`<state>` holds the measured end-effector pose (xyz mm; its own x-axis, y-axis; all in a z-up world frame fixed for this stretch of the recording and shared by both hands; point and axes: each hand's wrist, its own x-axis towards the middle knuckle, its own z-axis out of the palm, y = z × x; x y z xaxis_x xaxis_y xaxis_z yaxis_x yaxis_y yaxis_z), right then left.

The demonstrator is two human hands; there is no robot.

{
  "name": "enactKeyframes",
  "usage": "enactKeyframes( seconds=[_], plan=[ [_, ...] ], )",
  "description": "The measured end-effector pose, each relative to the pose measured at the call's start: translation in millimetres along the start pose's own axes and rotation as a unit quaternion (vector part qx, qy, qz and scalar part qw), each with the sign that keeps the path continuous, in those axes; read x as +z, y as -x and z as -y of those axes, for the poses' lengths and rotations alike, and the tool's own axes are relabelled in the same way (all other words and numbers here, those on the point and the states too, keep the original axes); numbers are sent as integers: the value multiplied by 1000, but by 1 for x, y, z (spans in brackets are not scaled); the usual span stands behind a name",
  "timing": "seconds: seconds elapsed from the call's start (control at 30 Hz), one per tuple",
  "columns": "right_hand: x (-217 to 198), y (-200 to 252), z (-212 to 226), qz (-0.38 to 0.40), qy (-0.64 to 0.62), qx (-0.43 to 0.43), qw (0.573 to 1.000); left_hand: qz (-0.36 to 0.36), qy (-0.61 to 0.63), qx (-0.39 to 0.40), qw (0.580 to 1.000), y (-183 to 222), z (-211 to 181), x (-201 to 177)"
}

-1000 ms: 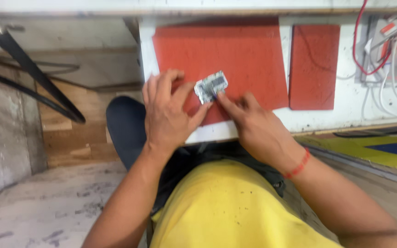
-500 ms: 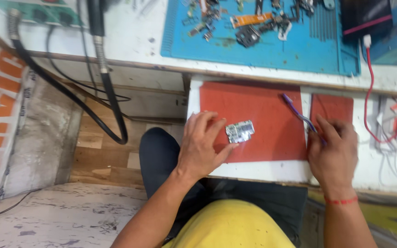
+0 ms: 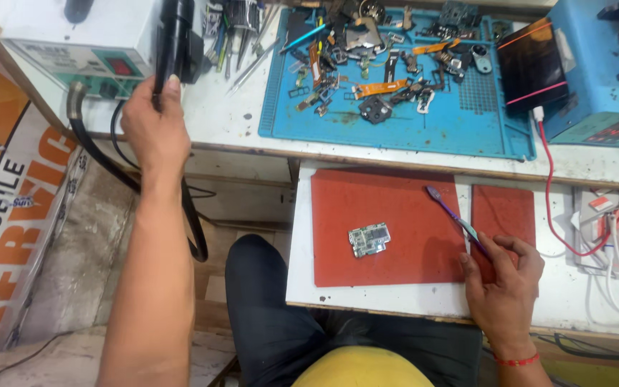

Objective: The person cleans a small circuit board with a toothbrush and then uses a hot air gun to heat the board. The person holds the board steady with one hand while operating the tool with the other.

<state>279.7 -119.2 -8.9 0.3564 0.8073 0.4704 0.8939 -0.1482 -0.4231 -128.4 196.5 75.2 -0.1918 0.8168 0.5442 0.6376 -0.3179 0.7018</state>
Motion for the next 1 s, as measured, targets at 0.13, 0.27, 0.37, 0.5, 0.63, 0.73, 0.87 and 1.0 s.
enactKeyframes(
  seconds=[0.13, 0.27, 0.37, 0.5, 0.63, 0.73, 0.87, 1.0],
  plan=[
    [10, -10, 1, 24, -368, 174, 913, 108, 53, 87, 989, 40, -43, -36],
    [17, -40, 25, 0, -532, 172, 829, 275, 28, 177, 945, 118, -105, -38],
    [5, -55, 56, 18, -201, -164, 966, 326, -4, 281, 903, 145, -126, -37],
    [2, -54, 92, 289, -44, -105, 951, 291, -27, 365, 884, 159, -126, -50],
    [16, -54, 100, 170, -131, -88, 973, 23, 16, 402, 915, 190, -118, -48],
    [22, -50, 101, 160, -165, -30, 973, 200, 206, 59, 956, 229, -113, -27],
    [18, -33, 125, 197, -200, -93, 955, 270, 378, -48, 884, 249, -100, 3],
    [20, -35, 135, 189, -244, -161, 938, 257, 405, -106, 871, 228, -88, 22]
  ],
)
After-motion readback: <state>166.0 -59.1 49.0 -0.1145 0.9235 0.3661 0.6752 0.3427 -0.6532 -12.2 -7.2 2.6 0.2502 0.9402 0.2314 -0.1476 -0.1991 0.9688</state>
